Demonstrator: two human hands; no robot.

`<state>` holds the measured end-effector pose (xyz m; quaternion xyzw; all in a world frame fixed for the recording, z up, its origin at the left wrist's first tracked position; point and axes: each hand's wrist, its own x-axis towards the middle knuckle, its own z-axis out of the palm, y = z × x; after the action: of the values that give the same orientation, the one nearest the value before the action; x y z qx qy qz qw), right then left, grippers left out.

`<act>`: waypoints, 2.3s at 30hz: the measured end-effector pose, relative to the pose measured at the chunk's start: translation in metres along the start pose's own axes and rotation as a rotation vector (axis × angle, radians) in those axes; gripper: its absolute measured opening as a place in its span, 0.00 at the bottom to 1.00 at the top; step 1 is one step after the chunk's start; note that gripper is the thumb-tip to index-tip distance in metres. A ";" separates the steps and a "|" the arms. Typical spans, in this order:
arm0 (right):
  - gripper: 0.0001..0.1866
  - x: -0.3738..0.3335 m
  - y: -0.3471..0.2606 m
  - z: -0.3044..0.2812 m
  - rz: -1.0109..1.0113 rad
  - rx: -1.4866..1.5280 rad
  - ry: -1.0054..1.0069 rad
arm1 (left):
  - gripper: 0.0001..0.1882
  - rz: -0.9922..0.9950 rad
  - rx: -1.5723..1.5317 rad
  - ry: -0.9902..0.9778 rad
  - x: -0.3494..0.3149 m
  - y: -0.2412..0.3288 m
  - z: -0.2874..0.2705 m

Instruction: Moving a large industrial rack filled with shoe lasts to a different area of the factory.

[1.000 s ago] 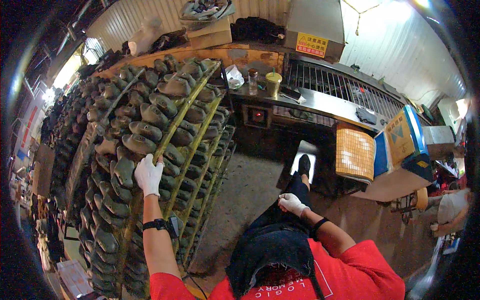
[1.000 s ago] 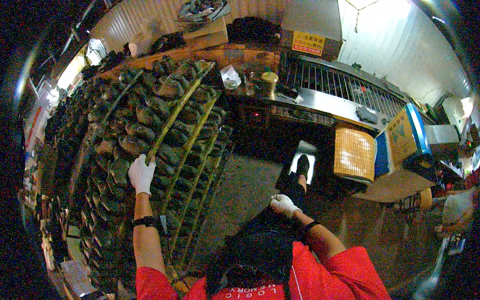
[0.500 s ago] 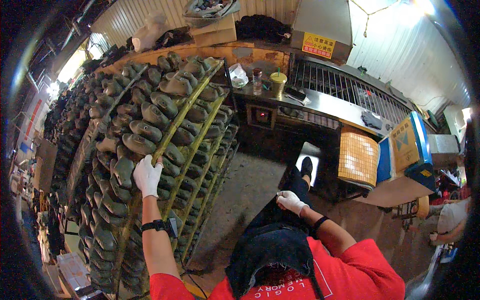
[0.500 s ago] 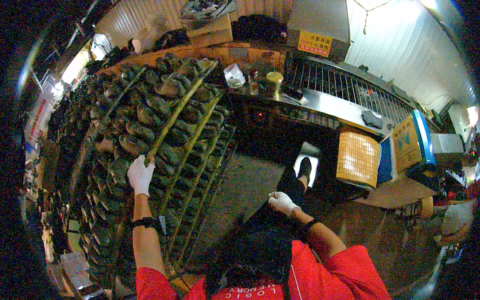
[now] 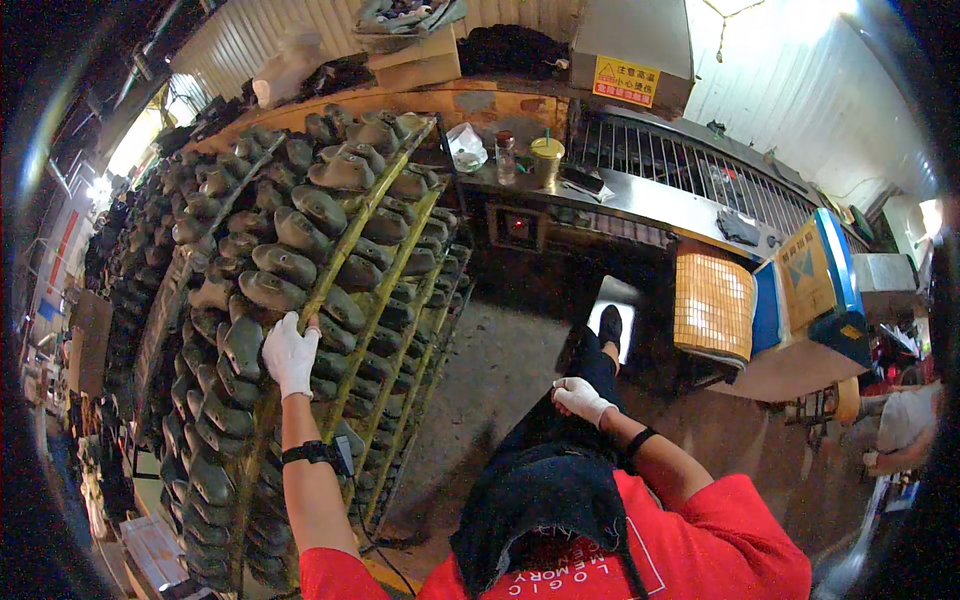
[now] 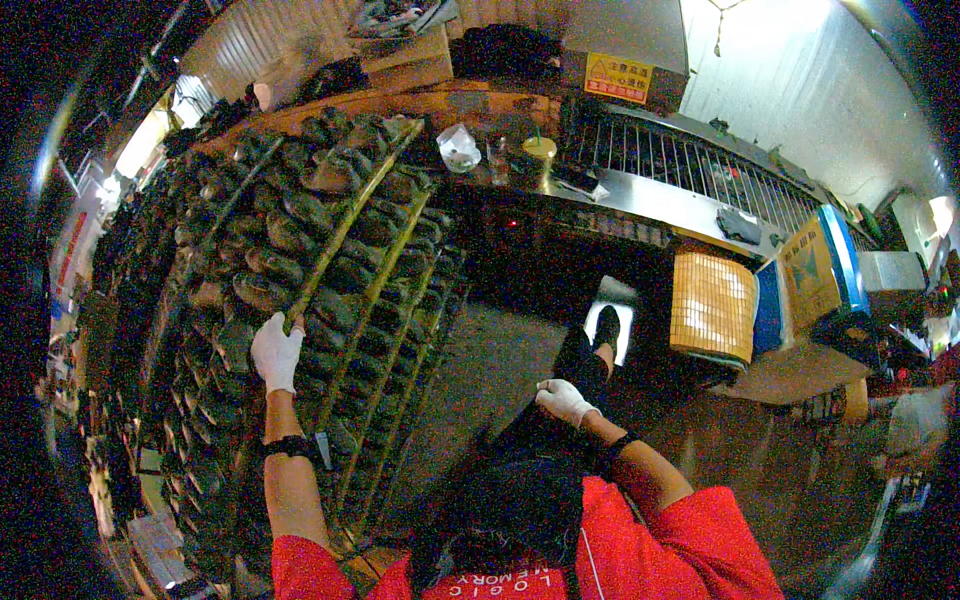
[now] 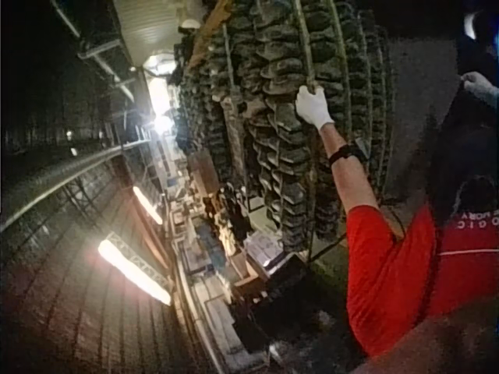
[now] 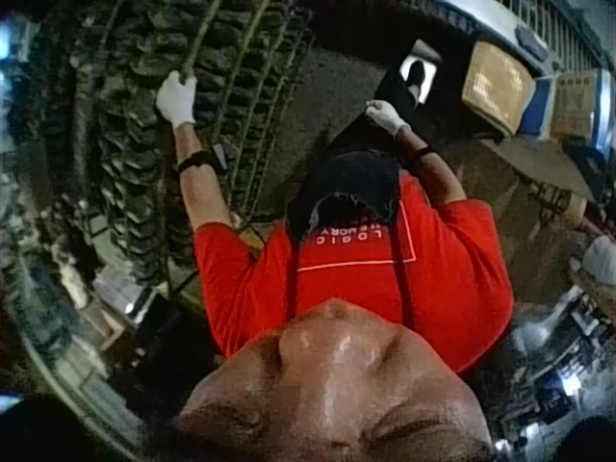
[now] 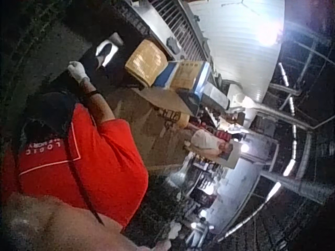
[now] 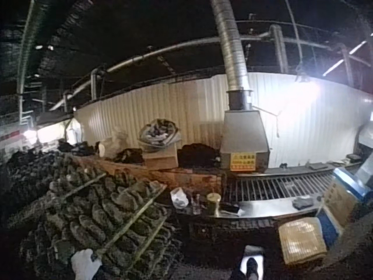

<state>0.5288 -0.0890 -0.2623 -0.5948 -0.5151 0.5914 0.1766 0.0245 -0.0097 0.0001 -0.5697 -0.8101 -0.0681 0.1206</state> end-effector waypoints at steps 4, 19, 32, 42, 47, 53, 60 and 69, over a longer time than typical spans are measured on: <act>0.13 -0.005 0.012 0.004 0.032 0.050 0.021 | 0.27 0.020 0.010 -0.025 0.001 -0.002 0.001; 0.10 -0.034 0.042 0.018 0.108 0.197 0.032 | 0.26 0.062 -0.004 0.027 0.000 -0.007 0.007; 0.14 -0.045 0.130 0.027 -0.024 0.397 0.064 | 0.26 0.077 0.008 0.020 -0.002 -0.004 0.002; 0.06 -0.051 0.103 0.024 0.039 0.294 0.021 | 0.27 0.082 -0.012 0.073 -0.002 -0.004 0.002; 0.06 -0.056 0.092 0.019 0.039 0.357 0.029 | 0.26 0.061 -0.016 0.071 -0.003 0.000 -0.002; 0.06 -0.057 0.080 0.011 0.058 0.298 0.038 | 0.25 0.060 -0.026 0.055 -0.004 0.003 -0.005; 0.07 -0.058 0.063 0.002 0.086 0.128 0.057 | 0.27 0.075 -0.008 0.091 -0.001 -0.007 0.007; 0.16 -0.050 0.061 -0.007 0.074 -0.061 0.073 | 0.27 0.044 0.019 0.061 -0.002 0.002 0.001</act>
<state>0.5707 -0.1519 -0.2842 -0.6397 -0.5036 0.5595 0.1553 0.0269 -0.0106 -0.0012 -0.5839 -0.7940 -0.0749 0.1521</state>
